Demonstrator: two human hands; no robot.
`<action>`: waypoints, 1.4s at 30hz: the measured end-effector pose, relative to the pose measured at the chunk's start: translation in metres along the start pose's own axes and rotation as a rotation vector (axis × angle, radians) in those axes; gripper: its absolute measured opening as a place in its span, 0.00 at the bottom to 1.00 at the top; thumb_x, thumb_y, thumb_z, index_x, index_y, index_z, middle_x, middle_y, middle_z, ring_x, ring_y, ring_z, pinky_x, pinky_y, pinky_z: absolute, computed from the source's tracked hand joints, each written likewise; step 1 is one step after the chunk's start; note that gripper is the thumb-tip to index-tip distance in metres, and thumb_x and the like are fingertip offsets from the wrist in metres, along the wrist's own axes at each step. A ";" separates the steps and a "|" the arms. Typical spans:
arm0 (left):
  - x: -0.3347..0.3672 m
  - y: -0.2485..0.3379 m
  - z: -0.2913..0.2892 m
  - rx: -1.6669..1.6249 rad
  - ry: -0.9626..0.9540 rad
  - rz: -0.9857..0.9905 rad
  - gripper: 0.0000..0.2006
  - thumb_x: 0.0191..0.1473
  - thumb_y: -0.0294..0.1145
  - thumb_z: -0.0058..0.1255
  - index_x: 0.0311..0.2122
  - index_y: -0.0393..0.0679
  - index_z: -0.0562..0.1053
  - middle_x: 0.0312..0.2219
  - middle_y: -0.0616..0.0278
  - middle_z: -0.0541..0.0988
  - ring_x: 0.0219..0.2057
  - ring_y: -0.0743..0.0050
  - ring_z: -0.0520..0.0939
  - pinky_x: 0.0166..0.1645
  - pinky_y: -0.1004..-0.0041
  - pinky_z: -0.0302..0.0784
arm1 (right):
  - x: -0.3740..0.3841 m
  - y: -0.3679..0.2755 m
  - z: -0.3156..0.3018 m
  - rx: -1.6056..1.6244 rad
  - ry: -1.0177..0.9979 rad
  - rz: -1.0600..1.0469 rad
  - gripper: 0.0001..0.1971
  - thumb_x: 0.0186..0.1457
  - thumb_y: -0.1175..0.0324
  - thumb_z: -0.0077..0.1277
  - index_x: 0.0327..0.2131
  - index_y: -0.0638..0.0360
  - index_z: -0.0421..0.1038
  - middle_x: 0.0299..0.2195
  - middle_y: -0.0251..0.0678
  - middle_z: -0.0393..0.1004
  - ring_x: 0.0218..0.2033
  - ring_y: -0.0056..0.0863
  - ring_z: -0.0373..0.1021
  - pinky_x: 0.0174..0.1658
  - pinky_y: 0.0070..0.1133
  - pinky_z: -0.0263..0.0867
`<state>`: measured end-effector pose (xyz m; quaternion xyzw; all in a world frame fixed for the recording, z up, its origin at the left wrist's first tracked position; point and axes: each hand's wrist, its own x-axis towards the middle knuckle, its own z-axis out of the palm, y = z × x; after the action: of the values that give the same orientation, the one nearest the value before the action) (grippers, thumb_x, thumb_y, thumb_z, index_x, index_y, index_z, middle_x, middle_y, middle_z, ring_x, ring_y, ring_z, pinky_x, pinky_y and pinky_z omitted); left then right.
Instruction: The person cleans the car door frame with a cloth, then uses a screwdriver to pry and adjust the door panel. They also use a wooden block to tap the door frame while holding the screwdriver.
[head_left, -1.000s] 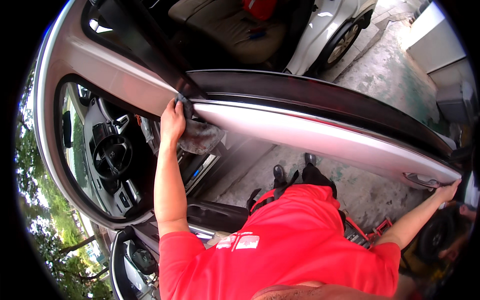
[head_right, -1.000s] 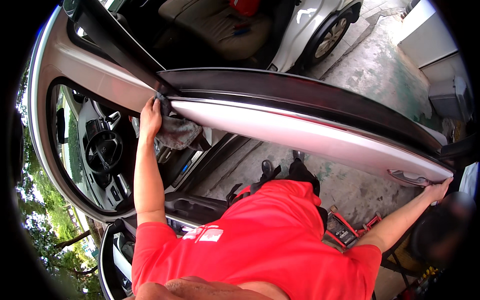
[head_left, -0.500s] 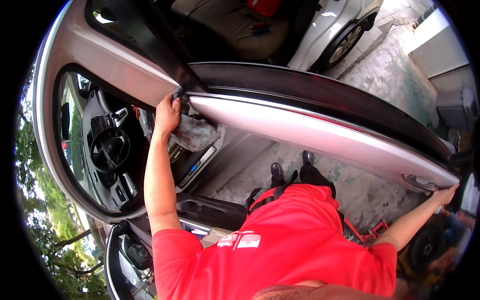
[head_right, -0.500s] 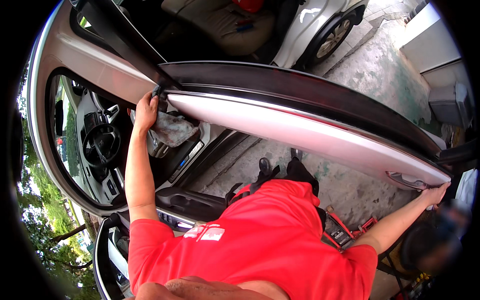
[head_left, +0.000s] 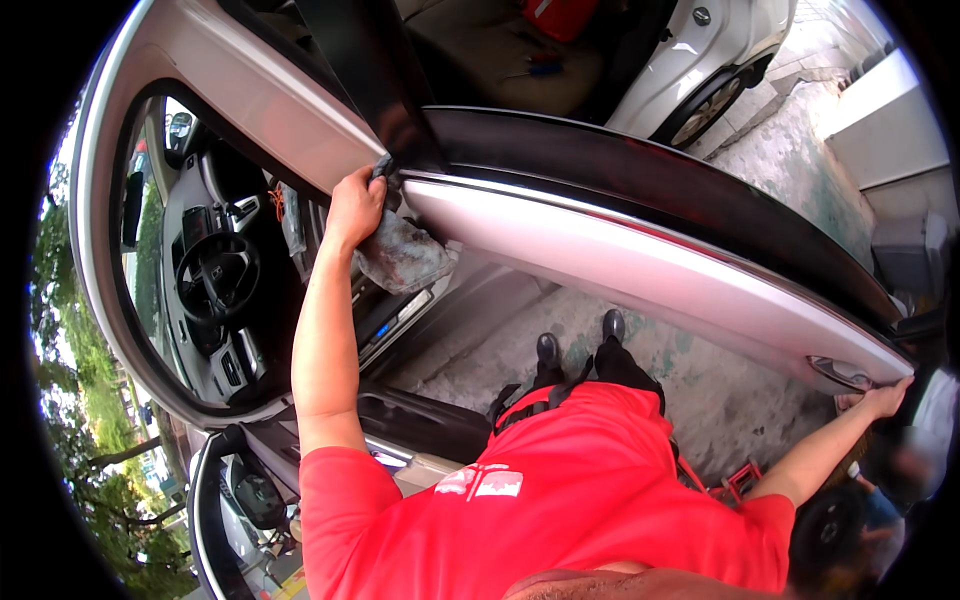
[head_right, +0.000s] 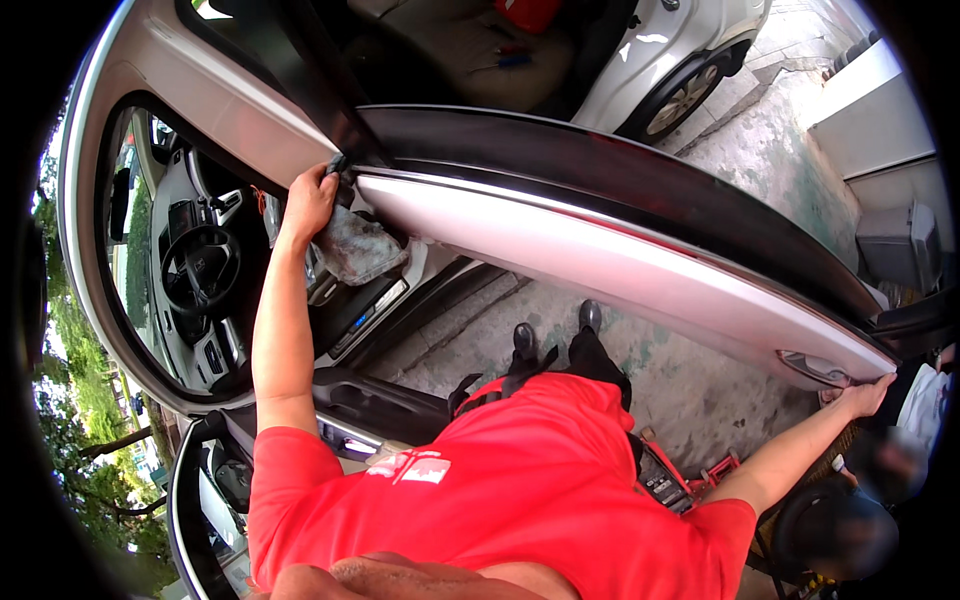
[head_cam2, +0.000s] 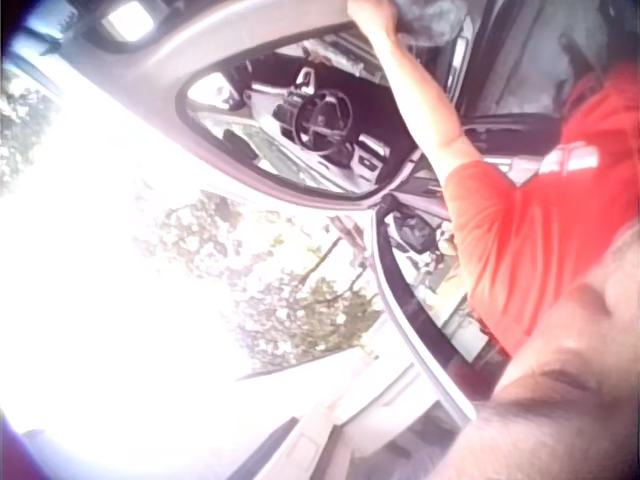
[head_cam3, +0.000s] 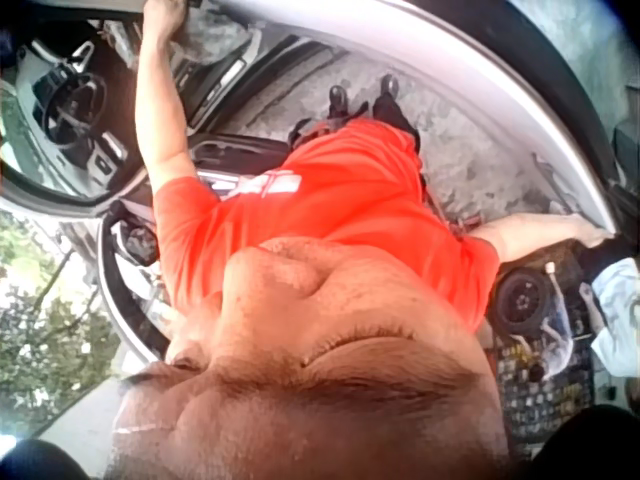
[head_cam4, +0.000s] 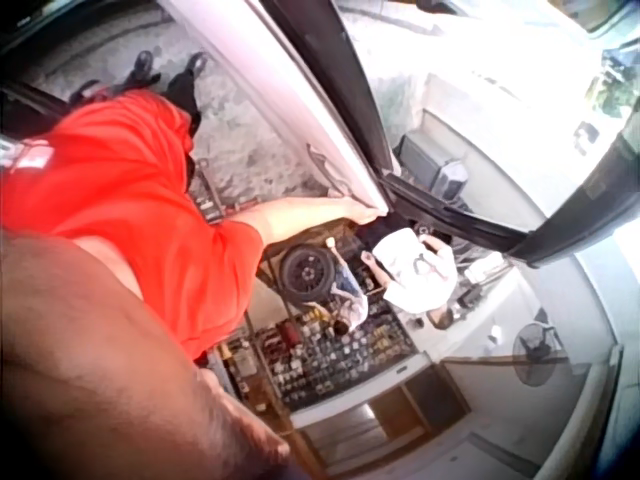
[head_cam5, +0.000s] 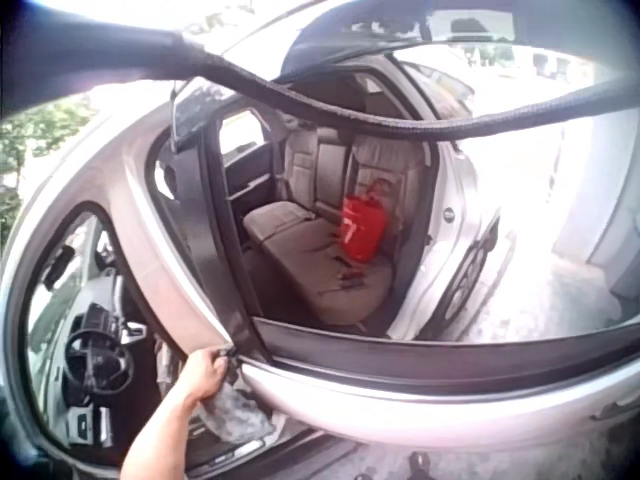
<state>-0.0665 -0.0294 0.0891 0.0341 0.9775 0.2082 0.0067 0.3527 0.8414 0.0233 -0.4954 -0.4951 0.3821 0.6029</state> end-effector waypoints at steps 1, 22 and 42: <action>0.000 -0.002 0.000 0.028 -0.015 -0.011 0.16 0.57 0.34 0.44 0.45 0.35 0.74 0.37 0.36 0.77 0.45 0.38 0.77 0.50 0.58 0.71 | 0.000 0.000 -0.002 0.031 -0.017 0.034 0.28 0.55 0.52 0.58 0.43 0.74 0.73 0.44 0.45 0.75 0.42 0.35 0.72 0.46 0.29 0.69; -0.025 -0.017 -0.022 -0.133 0.014 -0.015 0.19 0.53 0.35 0.47 0.49 0.40 0.74 0.37 0.41 0.80 0.43 0.47 0.81 0.49 0.64 0.73 | -0.032 -0.019 -0.066 0.110 -0.076 0.103 0.26 0.53 0.47 0.59 0.41 0.64 0.74 0.41 0.41 0.76 0.38 0.36 0.73 0.32 0.34 0.70; -0.022 -0.045 -0.015 0.303 0.241 0.368 0.17 0.47 0.46 0.60 0.29 0.41 0.72 0.22 0.50 0.76 0.27 0.46 0.78 0.31 0.59 0.73 | 0.018 0.008 0.021 0.118 -0.237 0.113 0.28 0.59 0.48 0.52 0.47 0.70 0.71 0.46 0.42 0.74 0.45 0.35 0.71 0.49 0.30 0.67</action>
<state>-0.0482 -0.0774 0.0842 0.1867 0.9686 0.0598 -0.1527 0.3363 0.8645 0.0199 -0.4376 -0.5108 0.4997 0.5458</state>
